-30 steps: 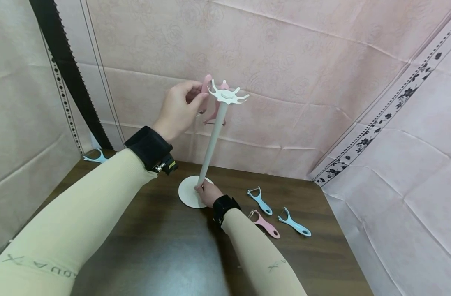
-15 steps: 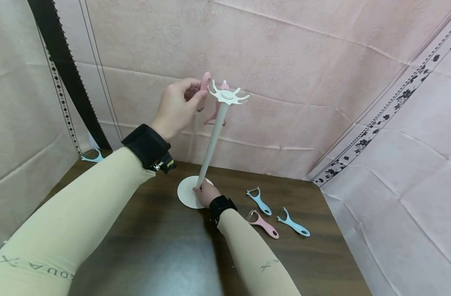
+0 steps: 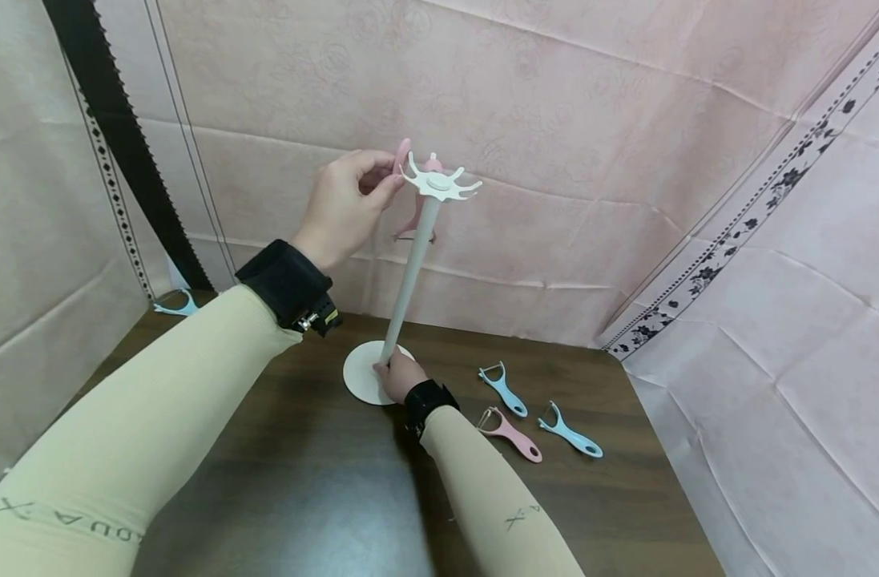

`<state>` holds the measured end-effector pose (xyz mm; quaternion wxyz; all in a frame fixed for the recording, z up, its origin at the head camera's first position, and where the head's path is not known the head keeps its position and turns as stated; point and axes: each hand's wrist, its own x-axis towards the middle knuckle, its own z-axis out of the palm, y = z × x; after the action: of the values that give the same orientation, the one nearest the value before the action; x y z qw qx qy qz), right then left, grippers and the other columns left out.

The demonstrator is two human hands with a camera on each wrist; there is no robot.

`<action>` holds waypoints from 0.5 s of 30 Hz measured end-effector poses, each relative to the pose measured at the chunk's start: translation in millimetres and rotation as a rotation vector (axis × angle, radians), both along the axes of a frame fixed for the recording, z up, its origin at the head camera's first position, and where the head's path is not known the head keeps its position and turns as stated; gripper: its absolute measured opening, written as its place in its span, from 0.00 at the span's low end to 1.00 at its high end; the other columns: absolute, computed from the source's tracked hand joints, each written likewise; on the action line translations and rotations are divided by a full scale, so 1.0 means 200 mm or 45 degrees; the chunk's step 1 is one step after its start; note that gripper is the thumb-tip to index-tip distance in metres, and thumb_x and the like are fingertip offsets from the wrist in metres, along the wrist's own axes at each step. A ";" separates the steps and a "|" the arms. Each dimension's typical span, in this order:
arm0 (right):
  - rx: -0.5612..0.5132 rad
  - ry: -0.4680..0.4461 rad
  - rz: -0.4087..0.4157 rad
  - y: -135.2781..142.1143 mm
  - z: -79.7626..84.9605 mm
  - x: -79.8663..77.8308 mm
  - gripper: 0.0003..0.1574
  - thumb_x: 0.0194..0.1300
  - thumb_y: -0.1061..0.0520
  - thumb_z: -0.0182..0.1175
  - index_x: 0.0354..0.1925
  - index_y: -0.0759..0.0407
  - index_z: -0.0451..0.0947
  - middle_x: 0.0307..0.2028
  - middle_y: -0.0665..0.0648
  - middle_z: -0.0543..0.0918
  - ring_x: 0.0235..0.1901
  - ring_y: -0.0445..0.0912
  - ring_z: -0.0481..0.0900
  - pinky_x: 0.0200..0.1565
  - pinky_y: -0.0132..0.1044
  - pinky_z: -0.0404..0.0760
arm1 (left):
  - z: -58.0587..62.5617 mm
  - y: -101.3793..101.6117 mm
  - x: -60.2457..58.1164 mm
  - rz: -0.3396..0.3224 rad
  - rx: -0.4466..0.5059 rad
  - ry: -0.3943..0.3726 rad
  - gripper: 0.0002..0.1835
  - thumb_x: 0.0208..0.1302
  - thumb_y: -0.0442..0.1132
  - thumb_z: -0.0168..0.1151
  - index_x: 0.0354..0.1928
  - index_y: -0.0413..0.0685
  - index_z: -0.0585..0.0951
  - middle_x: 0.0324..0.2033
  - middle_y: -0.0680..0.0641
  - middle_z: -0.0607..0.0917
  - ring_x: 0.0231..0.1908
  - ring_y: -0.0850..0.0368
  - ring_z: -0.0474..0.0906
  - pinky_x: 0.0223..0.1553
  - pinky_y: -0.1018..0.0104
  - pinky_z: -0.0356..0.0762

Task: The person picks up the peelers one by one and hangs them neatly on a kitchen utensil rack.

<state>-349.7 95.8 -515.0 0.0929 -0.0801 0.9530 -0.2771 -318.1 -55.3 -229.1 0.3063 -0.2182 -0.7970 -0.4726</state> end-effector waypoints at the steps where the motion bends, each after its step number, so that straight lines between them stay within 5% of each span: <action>1: -0.005 -0.005 -0.001 0.00 0.00 0.00 0.21 0.72 0.47 0.53 0.55 0.59 0.69 0.46 0.56 0.82 0.46 0.45 0.80 0.48 0.42 0.77 | 0.00 0.00 0.00 -0.005 0.002 0.002 0.15 0.67 0.42 0.61 0.52 0.43 0.82 0.39 0.49 0.83 0.39 0.62 0.78 0.46 0.69 0.75; 15: 0.005 0.038 0.047 0.01 0.00 0.02 0.22 0.73 0.46 0.52 0.56 0.59 0.70 0.43 0.55 0.82 0.43 0.44 0.80 0.44 0.39 0.78 | 0.01 -0.01 0.00 0.005 -0.034 -0.006 0.14 0.67 0.42 0.61 0.50 0.43 0.83 0.37 0.50 0.82 0.37 0.62 0.74 0.43 0.70 0.72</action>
<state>-345.8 97.8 -514.9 0.0841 -0.1017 0.9531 -0.2723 -317.4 -56.6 -228.0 0.3023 -0.2197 -0.8044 -0.4619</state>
